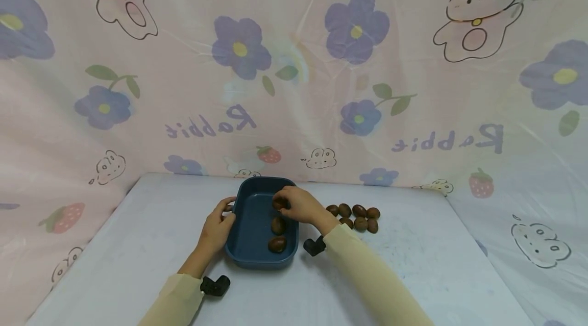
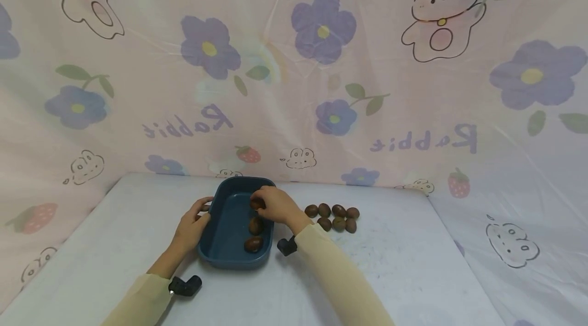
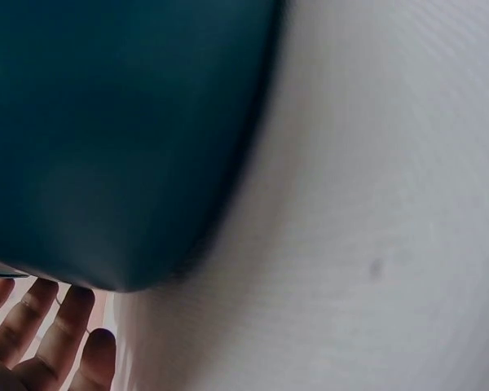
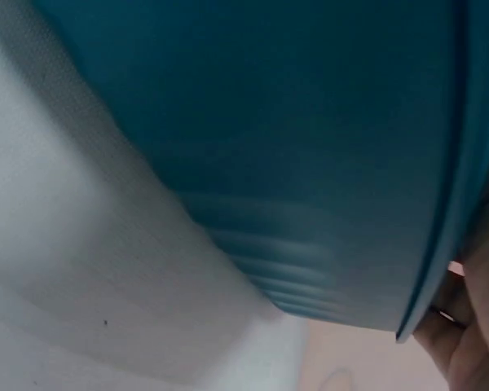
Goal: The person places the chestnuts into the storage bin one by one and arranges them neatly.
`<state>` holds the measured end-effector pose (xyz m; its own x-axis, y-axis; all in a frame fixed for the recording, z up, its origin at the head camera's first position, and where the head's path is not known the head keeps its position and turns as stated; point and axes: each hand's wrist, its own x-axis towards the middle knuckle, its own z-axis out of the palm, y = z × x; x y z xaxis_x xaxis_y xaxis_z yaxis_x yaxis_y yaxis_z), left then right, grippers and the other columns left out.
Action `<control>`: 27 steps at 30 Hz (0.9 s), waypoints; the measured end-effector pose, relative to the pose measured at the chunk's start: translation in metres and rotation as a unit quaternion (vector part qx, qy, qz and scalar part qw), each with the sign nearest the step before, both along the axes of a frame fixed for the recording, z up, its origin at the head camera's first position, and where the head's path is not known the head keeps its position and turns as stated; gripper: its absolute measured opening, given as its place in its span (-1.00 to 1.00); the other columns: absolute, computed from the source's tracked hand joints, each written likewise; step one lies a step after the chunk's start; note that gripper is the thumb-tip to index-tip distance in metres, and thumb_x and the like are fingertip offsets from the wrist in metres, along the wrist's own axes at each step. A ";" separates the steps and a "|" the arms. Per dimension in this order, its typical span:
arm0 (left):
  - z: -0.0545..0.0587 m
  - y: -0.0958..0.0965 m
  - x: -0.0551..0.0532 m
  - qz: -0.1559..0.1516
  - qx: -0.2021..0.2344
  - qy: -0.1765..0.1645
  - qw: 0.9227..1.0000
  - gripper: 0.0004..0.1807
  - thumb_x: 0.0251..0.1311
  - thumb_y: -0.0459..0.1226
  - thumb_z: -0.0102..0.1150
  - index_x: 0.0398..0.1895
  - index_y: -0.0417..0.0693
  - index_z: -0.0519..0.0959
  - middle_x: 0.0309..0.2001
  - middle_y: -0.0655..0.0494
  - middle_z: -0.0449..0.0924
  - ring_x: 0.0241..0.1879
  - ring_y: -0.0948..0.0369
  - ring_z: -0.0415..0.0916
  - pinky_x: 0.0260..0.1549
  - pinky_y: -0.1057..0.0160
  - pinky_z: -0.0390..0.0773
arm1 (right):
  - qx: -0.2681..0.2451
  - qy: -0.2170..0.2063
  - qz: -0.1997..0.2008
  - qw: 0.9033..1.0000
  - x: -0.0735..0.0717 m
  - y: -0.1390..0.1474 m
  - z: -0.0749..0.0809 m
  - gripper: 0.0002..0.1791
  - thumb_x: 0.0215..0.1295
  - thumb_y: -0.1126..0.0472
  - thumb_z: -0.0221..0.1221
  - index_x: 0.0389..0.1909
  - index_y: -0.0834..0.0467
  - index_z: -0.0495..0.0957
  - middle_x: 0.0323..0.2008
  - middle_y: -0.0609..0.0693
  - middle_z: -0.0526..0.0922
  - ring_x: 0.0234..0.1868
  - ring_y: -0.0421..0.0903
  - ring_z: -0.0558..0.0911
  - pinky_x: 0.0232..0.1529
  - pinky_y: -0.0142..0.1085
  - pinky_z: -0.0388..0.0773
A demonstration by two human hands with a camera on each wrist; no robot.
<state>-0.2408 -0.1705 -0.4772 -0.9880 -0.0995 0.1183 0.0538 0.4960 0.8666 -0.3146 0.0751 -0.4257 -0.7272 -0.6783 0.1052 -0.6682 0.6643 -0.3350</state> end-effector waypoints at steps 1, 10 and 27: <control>0.000 0.000 0.000 0.000 0.000 0.000 1.000 -0.48 0.26 -0.26 -0.10 0.32 0.12 0.35 0.13 -0.07 0.52 -0.21 0.11 0.54 -0.27 0.23 0.45 | 0.002 0.001 0.001 1.000 0.000 0.000 0.000 -0.63 0.21 0.20 0.25 0.06 0.04 0.58 -0.08 -0.07 0.61 -0.12 -0.20 0.55 -0.02 -0.29 0.51; -0.001 0.001 -0.001 -0.003 -0.003 0.005 1.000 -0.49 0.27 -0.26 -0.11 0.32 0.12 0.34 0.13 -0.07 0.52 -0.19 0.10 0.55 -0.26 0.21 0.45 | 0.023 0.015 0.008 1.000 -0.005 -0.002 -0.004 -0.61 0.18 0.23 0.26 0.07 0.07 0.58 -0.07 -0.04 0.62 -0.09 -0.15 0.57 0.02 -0.26 0.50; -0.001 0.000 0.000 -0.003 -0.003 0.007 1.000 -0.48 0.28 -0.27 -0.11 0.33 0.08 0.34 0.13 -0.10 0.52 -0.19 0.09 0.54 -0.25 0.21 0.45 | 0.076 0.032 -0.006 0.997 -0.006 -0.008 -0.008 -0.63 0.17 0.22 0.28 0.03 0.00 0.61 -0.11 -0.09 0.63 -0.11 -0.15 0.58 0.00 -0.26 0.50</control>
<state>-0.2408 -0.1705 -0.4783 -0.9870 -0.0921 0.1318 0.0686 0.5003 0.8631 -0.3205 0.0674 -0.4338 -0.7306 -0.6810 0.0495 -0.6766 0.7123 -0.1867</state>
